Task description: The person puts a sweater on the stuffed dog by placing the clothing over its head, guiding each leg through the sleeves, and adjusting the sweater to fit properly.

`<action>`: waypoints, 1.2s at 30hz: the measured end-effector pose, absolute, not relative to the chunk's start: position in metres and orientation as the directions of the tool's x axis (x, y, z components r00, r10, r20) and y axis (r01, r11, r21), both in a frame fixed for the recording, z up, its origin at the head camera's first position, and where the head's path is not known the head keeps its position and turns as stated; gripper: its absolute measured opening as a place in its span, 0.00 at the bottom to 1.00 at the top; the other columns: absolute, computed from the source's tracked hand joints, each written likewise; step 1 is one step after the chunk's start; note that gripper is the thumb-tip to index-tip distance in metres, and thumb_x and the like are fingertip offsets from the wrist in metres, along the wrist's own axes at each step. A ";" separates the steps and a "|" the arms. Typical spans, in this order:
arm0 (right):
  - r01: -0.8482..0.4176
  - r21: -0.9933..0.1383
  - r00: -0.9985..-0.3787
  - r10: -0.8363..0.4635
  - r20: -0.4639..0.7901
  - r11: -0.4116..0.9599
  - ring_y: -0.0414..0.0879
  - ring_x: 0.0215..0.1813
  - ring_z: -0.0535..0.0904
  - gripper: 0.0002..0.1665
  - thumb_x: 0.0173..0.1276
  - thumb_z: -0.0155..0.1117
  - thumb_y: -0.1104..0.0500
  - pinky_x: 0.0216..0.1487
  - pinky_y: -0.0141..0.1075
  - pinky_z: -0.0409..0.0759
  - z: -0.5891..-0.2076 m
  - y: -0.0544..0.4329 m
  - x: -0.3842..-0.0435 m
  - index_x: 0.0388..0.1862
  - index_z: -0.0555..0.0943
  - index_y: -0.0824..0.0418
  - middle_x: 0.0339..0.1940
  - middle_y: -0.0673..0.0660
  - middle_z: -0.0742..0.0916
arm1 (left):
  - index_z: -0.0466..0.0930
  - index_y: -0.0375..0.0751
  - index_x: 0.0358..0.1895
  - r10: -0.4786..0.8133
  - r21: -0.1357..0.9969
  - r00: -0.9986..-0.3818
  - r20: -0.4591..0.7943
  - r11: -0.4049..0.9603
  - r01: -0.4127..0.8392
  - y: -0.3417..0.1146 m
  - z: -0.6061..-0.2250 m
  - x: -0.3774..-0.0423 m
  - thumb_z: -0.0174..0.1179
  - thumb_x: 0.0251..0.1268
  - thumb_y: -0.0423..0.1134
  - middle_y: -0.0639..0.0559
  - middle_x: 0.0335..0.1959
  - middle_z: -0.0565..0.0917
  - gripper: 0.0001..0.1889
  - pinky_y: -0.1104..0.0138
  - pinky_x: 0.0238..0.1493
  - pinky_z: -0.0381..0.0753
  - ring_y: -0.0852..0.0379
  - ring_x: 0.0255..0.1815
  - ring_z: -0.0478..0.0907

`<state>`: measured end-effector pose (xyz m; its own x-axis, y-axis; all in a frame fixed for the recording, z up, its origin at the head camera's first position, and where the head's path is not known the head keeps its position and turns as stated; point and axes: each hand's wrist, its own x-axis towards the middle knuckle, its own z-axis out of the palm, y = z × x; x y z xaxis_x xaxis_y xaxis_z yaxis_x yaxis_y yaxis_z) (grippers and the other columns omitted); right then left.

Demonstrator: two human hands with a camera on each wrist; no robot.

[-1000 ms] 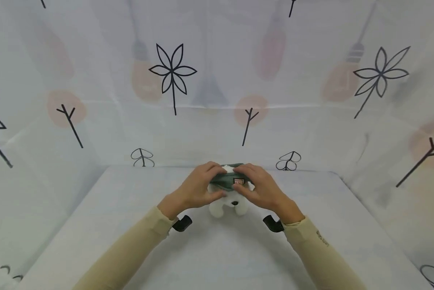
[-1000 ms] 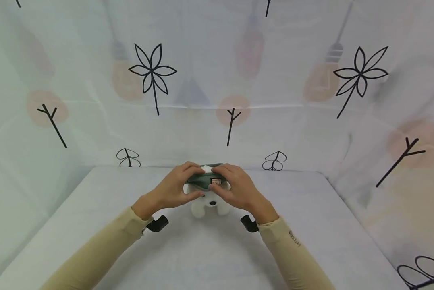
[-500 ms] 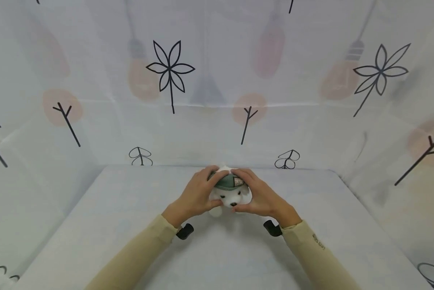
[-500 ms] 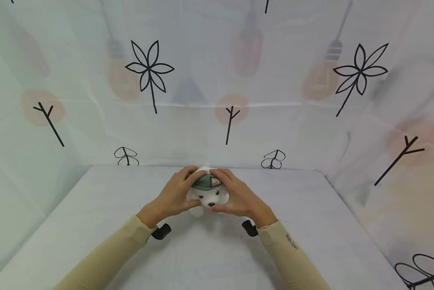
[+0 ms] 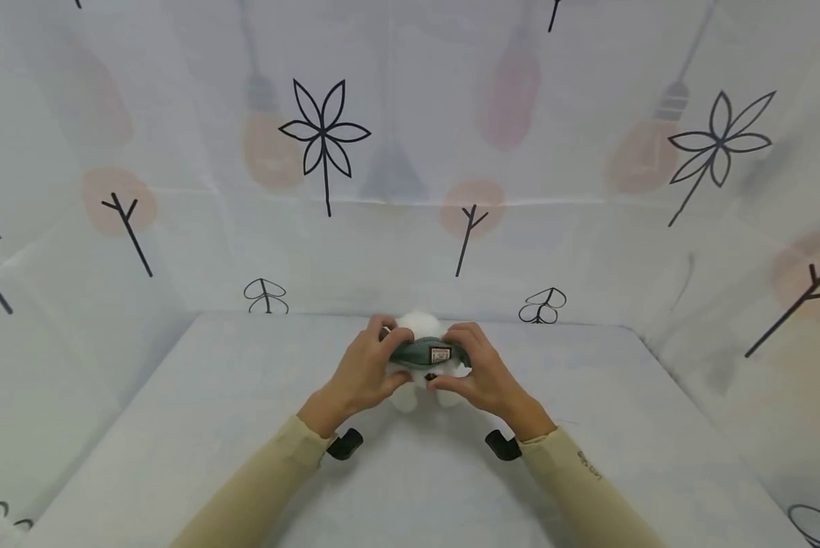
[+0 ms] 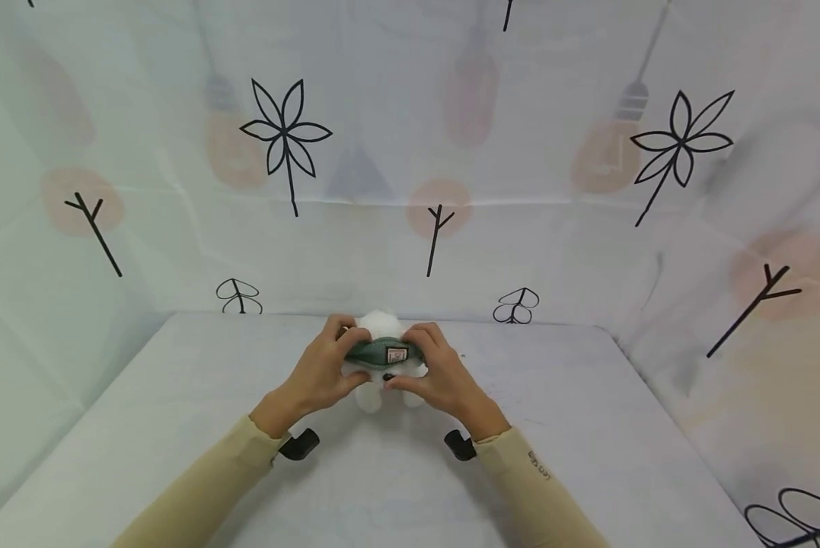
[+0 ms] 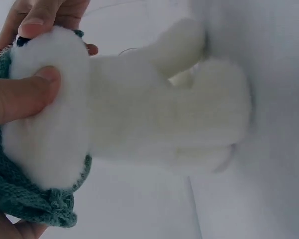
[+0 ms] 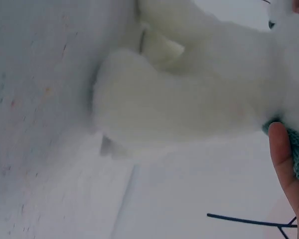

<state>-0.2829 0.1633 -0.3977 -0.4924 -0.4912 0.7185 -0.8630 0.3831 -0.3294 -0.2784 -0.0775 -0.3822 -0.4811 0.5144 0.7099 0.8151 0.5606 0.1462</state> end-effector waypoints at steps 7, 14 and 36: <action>-0.869 -0.350 -0.485 -0.454 0.748 0.351 0.49 0.56 0.72 0.41 0.47 0.80 0.56 0.52 0.35 0.74 -0.388 0.148 -0.282 0.59 0.72 0.61 0.58 0.59 0.73 | 0.70 0.46 0.52 0.445 0.250 -0.505 0.740 0.515 0.820 -0.091 -0.375 -0.270 0.76 0.46 0.38 0.41 0.54 0.64 0.29 0.57 0.44 0.79 0.48 0.45 0.76; -0.822 -0.413 -0.568 -0.507 0.648 0.393 0.45 0.58 0.71 0.43 0.50 0.78 0.50 0.54 0.40 0.74 -0.376 0.144 -0.285 0.64 0.69 0.53 0.62 0.52 0.71 | 0.68 0.43 0.56 0.377 0.327 -0.553 0.743 0.517 0.791 -0.098 -0.383 -0.272 0.74 0.48 0.42 0.43 0.56 0.65 0.32 0.56 0.49 0.77 0.50 0.50 0.72; -0.856 -0.227 -0.448 -0.445 0.776 0.465 0.46 0.38 0.80 0.18 0.59 0.72 0.53 0.38 0.38 0.80 -0.385 0.132 -0.277 0.40 0.74 0.59 0.59 0.60 0.75 | 0.71 0.42 0.34 0.260 0.338 -0.541 0.800 0.550 0.764 -0.091 -0.389 -0.263 0.68 0.46 0.23 0.39 0.56 0.67 0.17 0.59 0.43 0.82 0.47 0.51 0.79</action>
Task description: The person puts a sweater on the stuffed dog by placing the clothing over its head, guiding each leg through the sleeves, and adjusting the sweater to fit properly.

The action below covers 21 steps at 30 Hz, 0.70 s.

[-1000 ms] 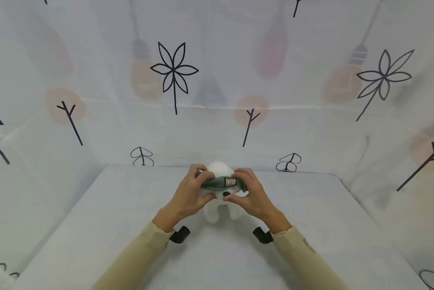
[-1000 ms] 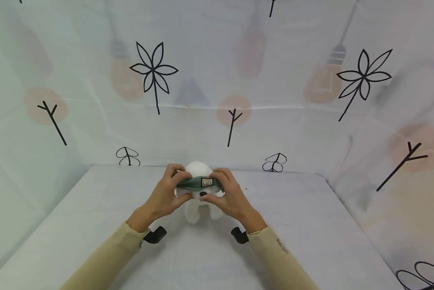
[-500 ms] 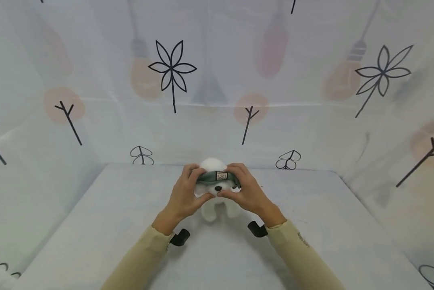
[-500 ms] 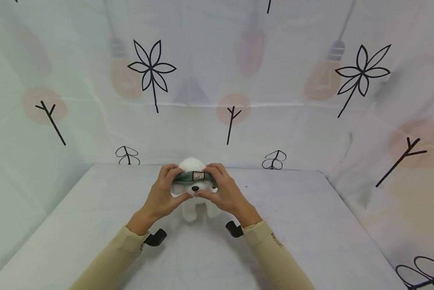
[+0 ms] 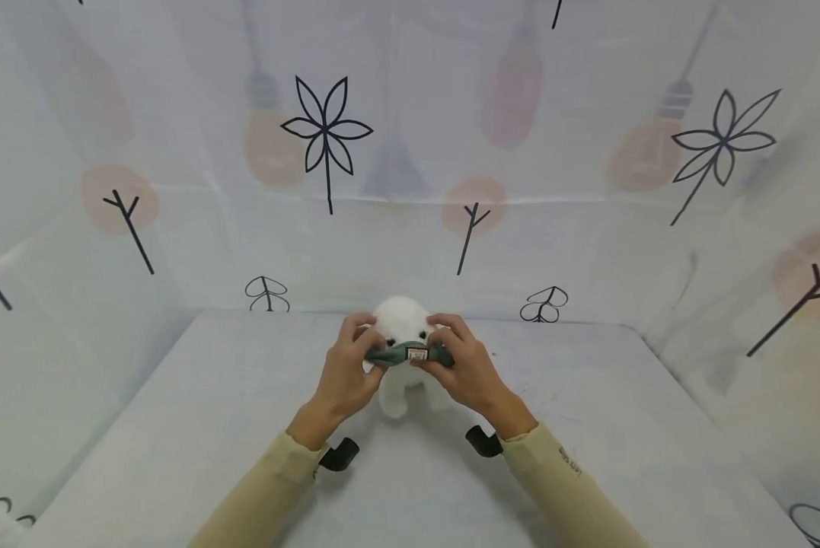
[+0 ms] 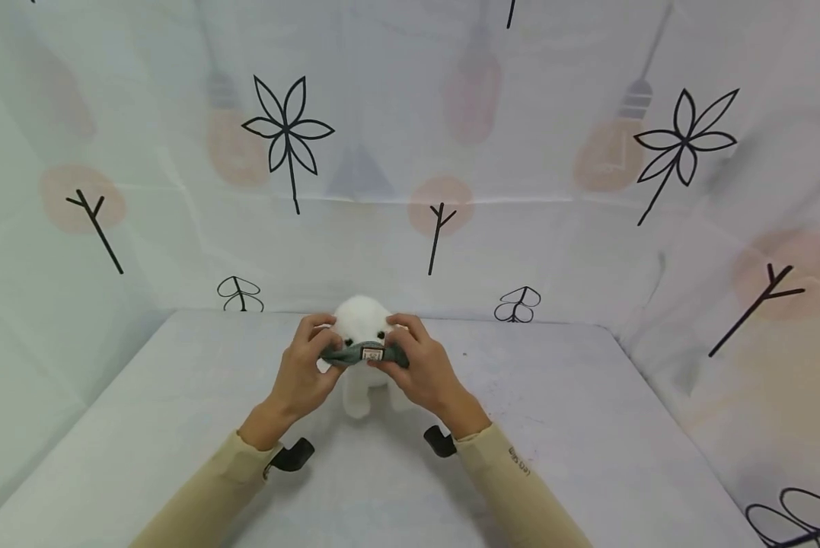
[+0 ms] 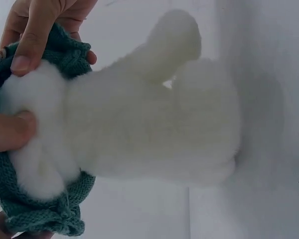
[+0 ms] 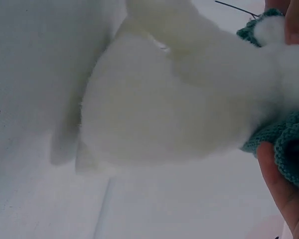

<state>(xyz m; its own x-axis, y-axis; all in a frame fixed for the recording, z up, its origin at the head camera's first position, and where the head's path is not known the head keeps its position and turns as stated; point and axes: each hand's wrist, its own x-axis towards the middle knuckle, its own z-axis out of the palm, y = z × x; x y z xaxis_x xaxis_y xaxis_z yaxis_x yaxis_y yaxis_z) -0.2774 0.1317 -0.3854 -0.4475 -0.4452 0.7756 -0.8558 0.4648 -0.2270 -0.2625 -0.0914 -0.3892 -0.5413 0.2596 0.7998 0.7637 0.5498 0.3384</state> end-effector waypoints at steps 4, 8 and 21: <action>-0.845 -0.256 -0.477 -0.446 0.757 0.469 0.47 0.41 0.80 0.18 0.59 0.72 0.54 0.40 0.40 0.79 -0.384 0.133 -0.275 0.39 0.73 0.57 0.61 0.60 0.73 | 0.72 0.43 0.36 0.277 0.349 -0.540 0.795 0.519 0.780 -0.091 -0.389 -0.262 0.68 0.48 0.28 0.40 0.58 0.67 0.15 0.59 0.44 0.81 0.48 0.52 0.78; -0.824 -0.327 -0.535 -0.444 0.719 0.462 0.51 0.52 0.76 0.20 0.60 0.70 0.46 0.45 0.46 0.76 -0.380 0.136 -0.273 0.40 0.72 0.55 0.63 0.58 0.72 | 0.73 0.44 0.42 0.310 0.383 -0.563 0.766 0.483 0.788 -0.089 -0.387 -0.260 0.70 0.53 0.42 0.41 0.60 0.65 0.17 0.56 0.49 0.78 0.48 0.53 0.75; -0.727 -0.544 -0.686 -0.440 0.579 0.418 0.46 0.54 0.74 0.12 0.61 0.70 0.53 0.44 0.39 0.78 -0.370 0.139 -0.268 0.37 0.74 0.50 0.66 0.53 0.69 | 0.78 0.44 0.33 0.259 0.427 -0.592 0.763 0.486 0.763 -0.088 -0.383 -0.256 0.70 0.51 0.30 0.41 0.61 0.71 0.10 0.55 0.49 0.79 0.43 0.54 0.78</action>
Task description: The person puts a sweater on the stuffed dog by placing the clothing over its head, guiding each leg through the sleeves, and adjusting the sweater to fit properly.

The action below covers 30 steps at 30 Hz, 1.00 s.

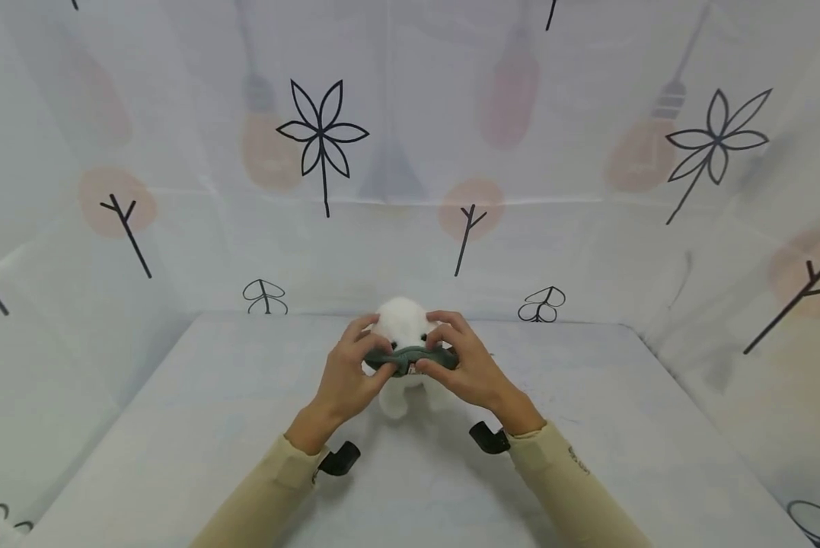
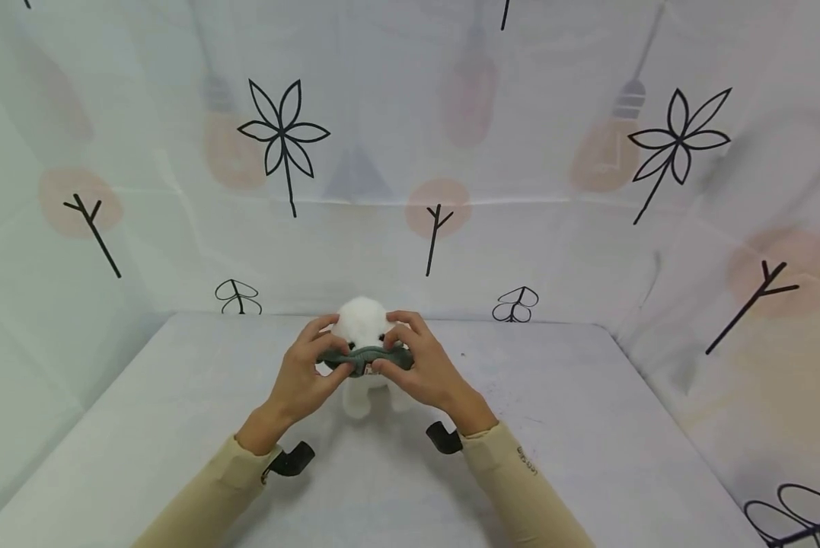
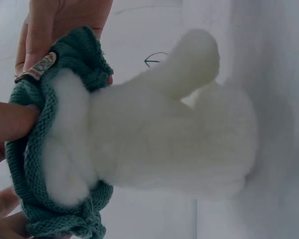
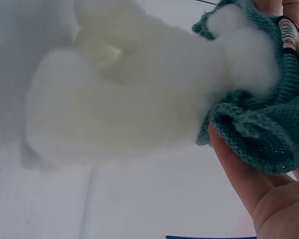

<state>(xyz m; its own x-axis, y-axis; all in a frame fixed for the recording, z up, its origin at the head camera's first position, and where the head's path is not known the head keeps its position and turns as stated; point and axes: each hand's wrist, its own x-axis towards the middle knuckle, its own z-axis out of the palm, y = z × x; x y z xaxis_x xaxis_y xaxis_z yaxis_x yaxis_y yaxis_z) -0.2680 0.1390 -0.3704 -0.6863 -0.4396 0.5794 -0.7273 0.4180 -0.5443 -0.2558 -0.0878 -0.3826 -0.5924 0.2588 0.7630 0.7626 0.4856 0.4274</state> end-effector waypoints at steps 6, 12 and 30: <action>-0.707 -0.616 -0.701 -0.453 0.551 0.346 0.50 0.57 0.72 0.11 0.61 0.70 0.57 0.43 0.41 0.81 -0.369 0.142 -0.267 0.31 0.75 0.52 0.67 0.54 0.68 | 0.78 0.45 0.29 0.304 0.422 -0.583 0.753 0.457 0.783 -0.090 -0.381 -0.256 0.69 0.49 0.29 0.41 0.65 0.70 0.09 0.56 0.46 0.80 0.48 0.50 0.80; -0.687 -0.613 -0.723 -0.453 0.522 0.389 0.54 0.63 0.69 0.13 0.56 0.75 0.55 0.56 0.52 0.71 -0.369 0.145 -0.269 0.24 0.76 0.47 0.71 0.49 0.66 | 0.78 0.47 0.25 0.372 0.408 -0.590 0.717 0.462 0.788 -0.088 -0.382 -0.256 0.71 0.46 0.29 0.41 0.72 0.61 0.11 0.53 0.53 0.76 0.43 0.63 0.71; -0.678 -0.468 -0.712 -0.348 0.610 0.566 0.53 0.62 0.71 0.30 0.61 0.69 0.46 0.52 0.50 0.76 -0.380 0.137 -0.274 0.54 0.68 0.58 0.68 0.57 0.69 | 0.67 0.39 0.56 0.332 0.415 -0.608 0.721 0.497 0.763 -0.085 -0.396 -0.264 0.64 0.61 0.36 0.39 0.67 0.64 0.22 0.52 0.55 0.75 0.45 0.66 0.66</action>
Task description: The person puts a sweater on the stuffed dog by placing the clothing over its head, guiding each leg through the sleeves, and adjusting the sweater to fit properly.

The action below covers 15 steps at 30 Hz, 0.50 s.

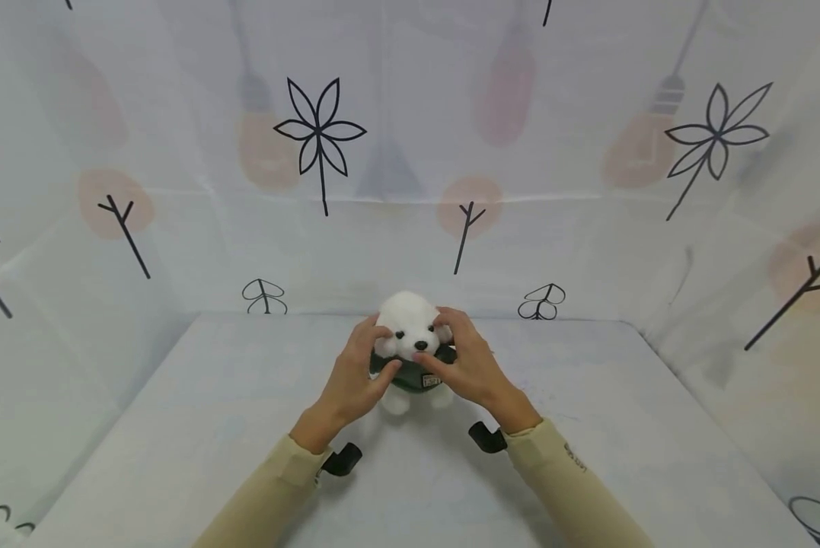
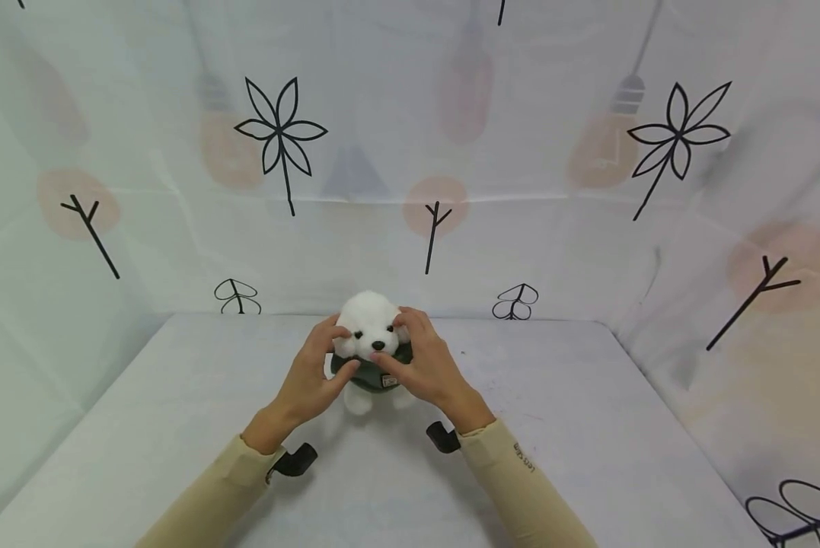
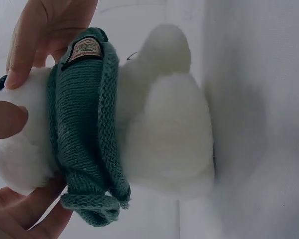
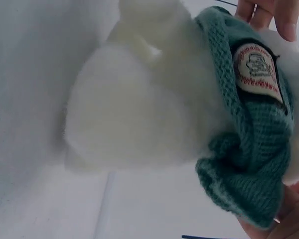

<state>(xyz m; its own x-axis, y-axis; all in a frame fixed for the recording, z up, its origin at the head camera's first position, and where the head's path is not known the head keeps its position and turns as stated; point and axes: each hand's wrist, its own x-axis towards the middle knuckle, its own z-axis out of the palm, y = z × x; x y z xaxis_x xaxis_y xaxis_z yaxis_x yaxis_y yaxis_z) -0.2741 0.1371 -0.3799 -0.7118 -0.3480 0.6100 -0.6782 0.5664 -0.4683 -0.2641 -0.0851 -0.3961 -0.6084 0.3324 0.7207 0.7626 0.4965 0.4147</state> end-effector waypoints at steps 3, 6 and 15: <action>-0.681 -0.455 -0.707 -0.352 0.613 0.574 0.53 0.63 0.70 0.34 0.59 0.71 0.46 0.53 0.50 0.75 -0.382 0.136 -0.274 0.57 0.67 0.59 0.67 0.58 0.69 | 0.67 0.39 0.55 0.324 0.419 -0.607 0.726 0.492 0.763 -0.085 -0.396 -0.264 0.65 0.60 0.33 0.38 0.67 0.64 0.22 0.52 0.56 0.73 0.46 0.66 0.65; -0.706 -0.441 -0.681 -0.364 0.635 0.554 0.54 0.65 0.69 0.36 0.56 0.74 0.49 0.55 0.50 0.73 -0.383 0.136 -0.274 0.56 0.67 0.61 0.67 0.59 0.69 | 0.68 0.38 0.54 0.316 0.426 -0.605 0.731 0.482 0.766 -0.085 -0.396 -0.263 0.65 0.59 0.32 0.38 0.66 0.65 0.21 0.53 0.57 0.73 0.46 0.67 0.64; -0.789 -0.393 -0.562 -0.300 0.771 0.472 0.53 0.56 0.75 0.36 0.55 0.75 0.59 0.46 0.47 0.78 -0.376 0.132 -0.272 0.60 0.69 0.67 0.63 0.65 0.73 | 0.68 0.38 0.57 0.299 0.408 -0.570 0.765 0.459 0.789 -0.085 -0.386 -0.260 0.65 0.58 0.31 0.38 0.67 0.64 0.24 0.54 0.54 0.74 0.46 0.65 0.66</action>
<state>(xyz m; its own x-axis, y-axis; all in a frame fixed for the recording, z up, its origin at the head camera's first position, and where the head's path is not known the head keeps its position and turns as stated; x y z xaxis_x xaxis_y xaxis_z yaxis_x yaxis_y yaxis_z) -0.2719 0.1321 -0.3765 -0.5624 -0.2996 0.7706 -0.7895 0.4716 -0.3928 -0.2595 -0.0853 -0.3864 -0.5699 0.2993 0.7653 0.7891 0.4594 0.4079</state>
